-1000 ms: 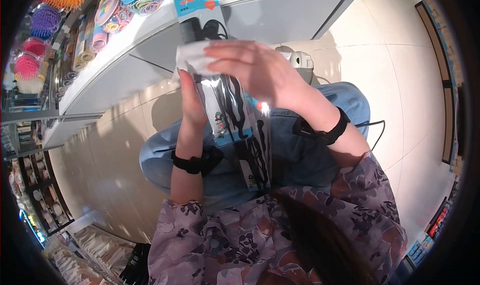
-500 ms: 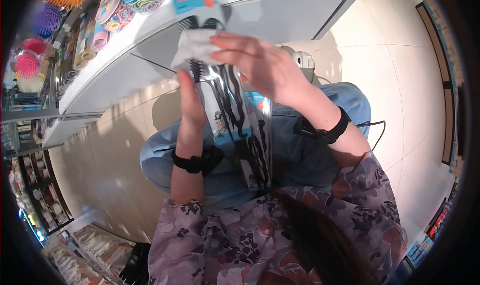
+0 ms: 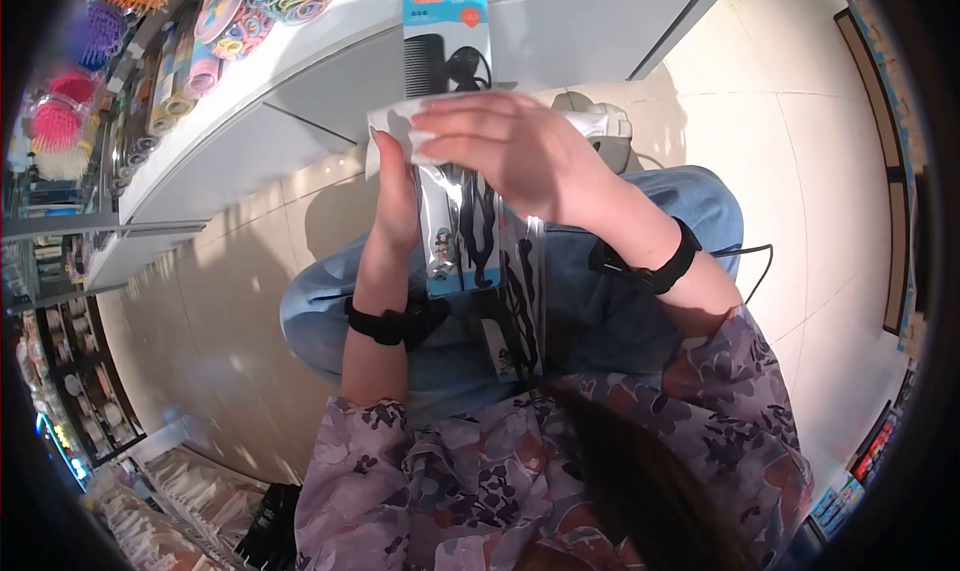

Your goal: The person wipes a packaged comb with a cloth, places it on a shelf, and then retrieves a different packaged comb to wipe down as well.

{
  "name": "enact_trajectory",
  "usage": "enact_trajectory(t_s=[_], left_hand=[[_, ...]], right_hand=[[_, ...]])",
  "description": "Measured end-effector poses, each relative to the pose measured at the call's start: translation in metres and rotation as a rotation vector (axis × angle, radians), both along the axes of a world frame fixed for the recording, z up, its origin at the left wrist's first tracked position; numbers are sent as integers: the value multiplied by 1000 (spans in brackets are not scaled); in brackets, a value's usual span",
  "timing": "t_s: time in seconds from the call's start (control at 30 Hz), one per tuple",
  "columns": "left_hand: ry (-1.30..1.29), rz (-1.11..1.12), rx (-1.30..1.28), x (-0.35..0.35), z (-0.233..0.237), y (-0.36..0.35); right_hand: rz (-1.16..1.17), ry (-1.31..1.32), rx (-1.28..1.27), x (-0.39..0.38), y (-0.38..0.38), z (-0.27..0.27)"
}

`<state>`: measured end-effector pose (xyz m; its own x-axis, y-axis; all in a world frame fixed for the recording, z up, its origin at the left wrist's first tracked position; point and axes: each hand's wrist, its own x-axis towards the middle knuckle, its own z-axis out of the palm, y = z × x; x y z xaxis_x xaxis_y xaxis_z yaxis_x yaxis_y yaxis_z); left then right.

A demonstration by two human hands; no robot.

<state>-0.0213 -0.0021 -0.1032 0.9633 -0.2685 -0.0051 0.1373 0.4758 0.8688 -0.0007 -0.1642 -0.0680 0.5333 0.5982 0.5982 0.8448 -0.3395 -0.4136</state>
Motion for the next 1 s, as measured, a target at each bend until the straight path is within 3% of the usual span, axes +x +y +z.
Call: enact_trajectory(t_s=[0.07, 0.13, 0.2, 0.3, 0.4, 0.47, 0.5, 0.57, 0.63, 0.7, 0.73, 0.83, 0.9, 1.0], left_hand=[[50, -98, -26, -1, 1, -2], [147, -288, -82, -2, 4, -5], [162, -257, -61, -4, 7, -11], [168, -322, -129, -4, 4, -7], [166, -197, -112, -3, -1, -3], [-55, -38, 141, -1, 4, -3], [-55, -38, 142, -1, 5, -4], [-6, -10, 40, -2, 6, -7], [20, 0, -10, -1, 3, -6], [54, -302, -263, 2, -4, -1], [53, -301, -264, 1, -5, -1], [126, -173, -143, 0, -6, -2], [166, 54, -96, 1, -11, -2], [60, 77, 26, 2, 0, 3]], right_hand=[[-225, -109, -3, 3, -1, 1], [-259, -96, 49, 10, -7, 1], [-328, -81, 74, 12, -10, 4], [-242, -74, 63, 10, -7, 0], [-94, -31, 21, 3, -1, 0], [-22, -6, -21, -1, 2, 0], [2, 14, -17, -2, 3, -2], [23, 36, -12, -2, 3, -2], [-139, -26, -24, 1, 1, 1], [-164, -15, 14, 5, -2, 0], [-188, -5, 53, 6, -3, -1], [-151, -6, 17, 3, 1, -1], [-70, 9, 31, 0, 4, -3], [36, 53, 40, -4, 8, -7]])
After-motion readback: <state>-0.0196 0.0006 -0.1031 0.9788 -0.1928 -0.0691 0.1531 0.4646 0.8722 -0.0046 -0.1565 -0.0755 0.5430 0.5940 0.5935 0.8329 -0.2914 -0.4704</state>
